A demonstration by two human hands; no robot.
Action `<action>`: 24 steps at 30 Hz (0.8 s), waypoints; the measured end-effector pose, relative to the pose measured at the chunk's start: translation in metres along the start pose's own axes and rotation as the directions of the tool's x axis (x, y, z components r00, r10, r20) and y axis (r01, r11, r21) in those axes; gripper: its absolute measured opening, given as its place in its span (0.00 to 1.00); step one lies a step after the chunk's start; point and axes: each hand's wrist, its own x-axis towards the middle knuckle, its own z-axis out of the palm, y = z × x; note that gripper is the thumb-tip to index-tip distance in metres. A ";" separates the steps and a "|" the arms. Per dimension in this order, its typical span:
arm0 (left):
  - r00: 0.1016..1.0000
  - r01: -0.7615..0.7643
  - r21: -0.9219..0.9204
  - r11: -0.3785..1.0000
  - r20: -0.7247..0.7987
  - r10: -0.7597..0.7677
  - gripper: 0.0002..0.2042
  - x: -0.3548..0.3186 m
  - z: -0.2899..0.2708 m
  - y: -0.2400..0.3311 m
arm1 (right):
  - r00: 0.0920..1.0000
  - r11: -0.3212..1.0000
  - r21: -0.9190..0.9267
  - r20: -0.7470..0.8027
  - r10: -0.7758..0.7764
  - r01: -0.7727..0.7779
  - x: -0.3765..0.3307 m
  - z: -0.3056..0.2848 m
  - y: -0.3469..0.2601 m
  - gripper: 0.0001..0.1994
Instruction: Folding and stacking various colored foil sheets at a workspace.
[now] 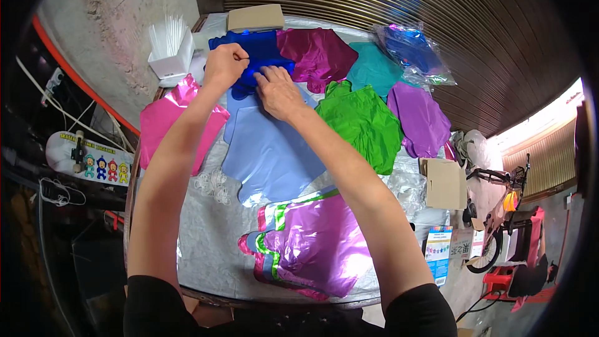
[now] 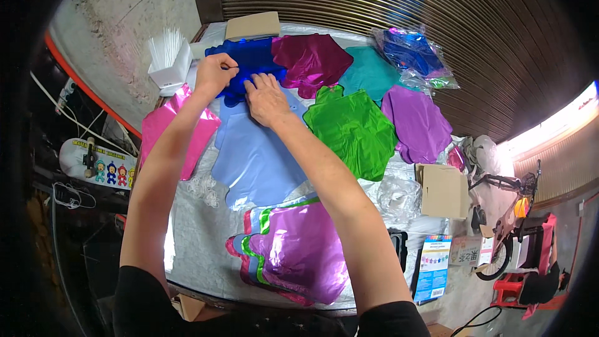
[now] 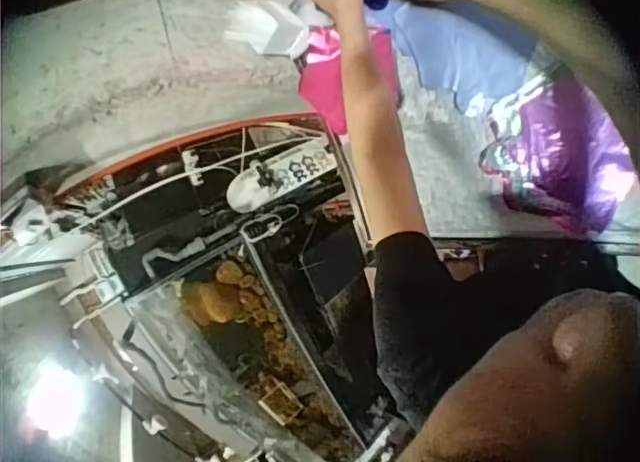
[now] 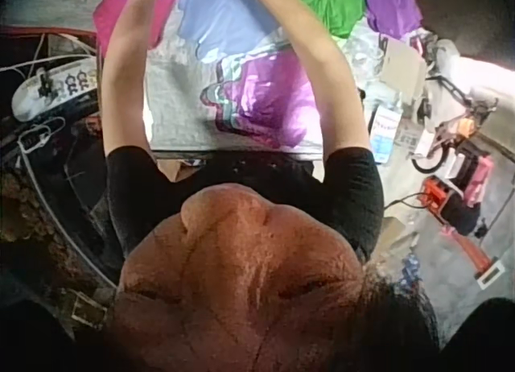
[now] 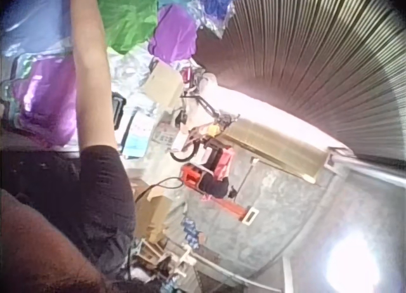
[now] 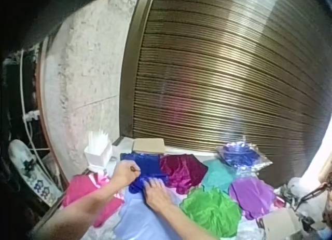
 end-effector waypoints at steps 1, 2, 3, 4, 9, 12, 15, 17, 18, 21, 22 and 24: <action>0.997 0.053 -0.014 0.999 0.059 -0.052 0.05 0.000 0.001 0.013 | 0.997 1.000 0.017 -0.067 0.023 -0.022 0.004 0.009 0.006 0.24; 0.988 0.105 -0.025 0.994 0.120 -0.101 0.05 0.001 0.003 0.026 | 0.990 0.998 0.035 -0.134 0.048 -0.043 0.008 0.017 0.014 0.25; 0.971 0.170 -0.020 0.985 0.174 -0.164 0.05 0.001 -0.001 0.028 | 0.979 0.997 0.063 -0.194 0.060 -0.048 0.013 0.021 0.012 0.25; 0.971 0.169 -0.016 0.985 0.174 -0.164 0.05 0.003 -0.004 0.028 | 0.979 0.997 0.066 -0.196 0.059 -0.047 0.016 0.023 0.012 0.25; 0.991 0.130 -0.100 0.986 0.049 -0.125 0.08 0.032 -0.030 0.034 | 0.993 0.989 0.082 0.007 0.119 -0.119 0.019 0.022 0.011 0.32; 0.992 0.101 -0.265 0.959 -0.049 -0.118 0.11 0.067 -0.061 0.021 | 0.994 0.994 0.038 0.008 0.107 -0.107 0.014 0.025 0.011 0.35; 0.971 -0.001 -0.043 0.999 -0.237 -0.009 0.08 0.099 -0.120 0.029 | 0.994 0.990 0.081 0.009 0.113 -0.113 0.014 0.026 0.012 0.39; 0.956 -0.033 0.000 0.999 -0.292 0.032 0.08 0.099 -0.144 0.045 | 0.993 0.990 0.081 0.000 0.118 -0.117 0.011 0.026 0.018 0.39; 0.962 -0.066 -0.193 0.979 -0.273 0.011 0.08 0.098 -0.156 0.046 | 0.994 0.990 0.081 -0.011 0.113 -0.112 0.013 0.026 0.018 0.40; 0.974 -0.124 -0.551 0.826 -0.227 -0.005 0.09 0.088 -0.181 0.055 | 0.993 0.990 0.079 -0.003 0.116 -0.115 0.020 0.025 0.017 0.40; 0.961 -0.132 -0.533 0.835 -0.276 -0.024 0.10 0.080 -0.186 0.061 | 0.991 0.988 0.074 0.021 0.131 -0.132 0.022 0.023 0.019 0.40; 0.923 -0.139 -0.492 0.860 -0.379 -0.068 0.13 0.064 -0.202 0.068 | 0.990 0.988 0.072 0.043 0.134 -0.137 0.023 0.021 0.015 0.40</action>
